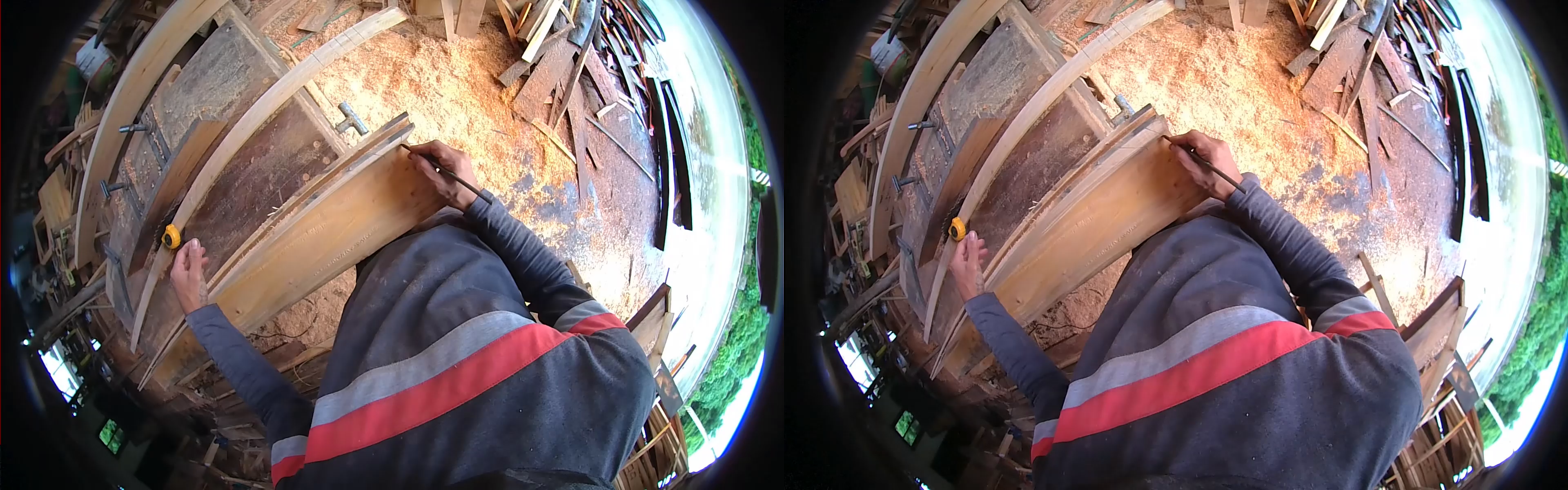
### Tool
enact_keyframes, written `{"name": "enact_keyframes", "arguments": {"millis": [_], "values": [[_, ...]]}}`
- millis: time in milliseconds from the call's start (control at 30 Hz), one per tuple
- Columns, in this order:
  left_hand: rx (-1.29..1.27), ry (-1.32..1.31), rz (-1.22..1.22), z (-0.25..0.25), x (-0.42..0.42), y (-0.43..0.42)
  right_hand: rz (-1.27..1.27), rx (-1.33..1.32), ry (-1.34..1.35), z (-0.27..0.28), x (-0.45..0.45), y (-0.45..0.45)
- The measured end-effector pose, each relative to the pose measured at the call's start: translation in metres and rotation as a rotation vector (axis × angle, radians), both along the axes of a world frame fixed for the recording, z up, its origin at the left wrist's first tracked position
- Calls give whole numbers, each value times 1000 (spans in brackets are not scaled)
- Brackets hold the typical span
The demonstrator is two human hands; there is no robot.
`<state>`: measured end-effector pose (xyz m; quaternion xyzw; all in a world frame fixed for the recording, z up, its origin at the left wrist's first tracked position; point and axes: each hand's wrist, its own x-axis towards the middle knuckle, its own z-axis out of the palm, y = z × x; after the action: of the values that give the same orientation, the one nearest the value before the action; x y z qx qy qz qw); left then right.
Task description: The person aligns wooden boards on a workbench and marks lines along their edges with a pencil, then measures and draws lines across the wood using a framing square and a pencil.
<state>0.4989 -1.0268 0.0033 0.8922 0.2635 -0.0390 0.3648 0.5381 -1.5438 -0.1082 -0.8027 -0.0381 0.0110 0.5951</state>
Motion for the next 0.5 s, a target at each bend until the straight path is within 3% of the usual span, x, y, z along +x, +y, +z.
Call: {"name": "enact_keyframes", "arguments": {"millis": [500], "values": [[-32,18,39,7,2,-8,39,-62,32,9,0,-3]]}}
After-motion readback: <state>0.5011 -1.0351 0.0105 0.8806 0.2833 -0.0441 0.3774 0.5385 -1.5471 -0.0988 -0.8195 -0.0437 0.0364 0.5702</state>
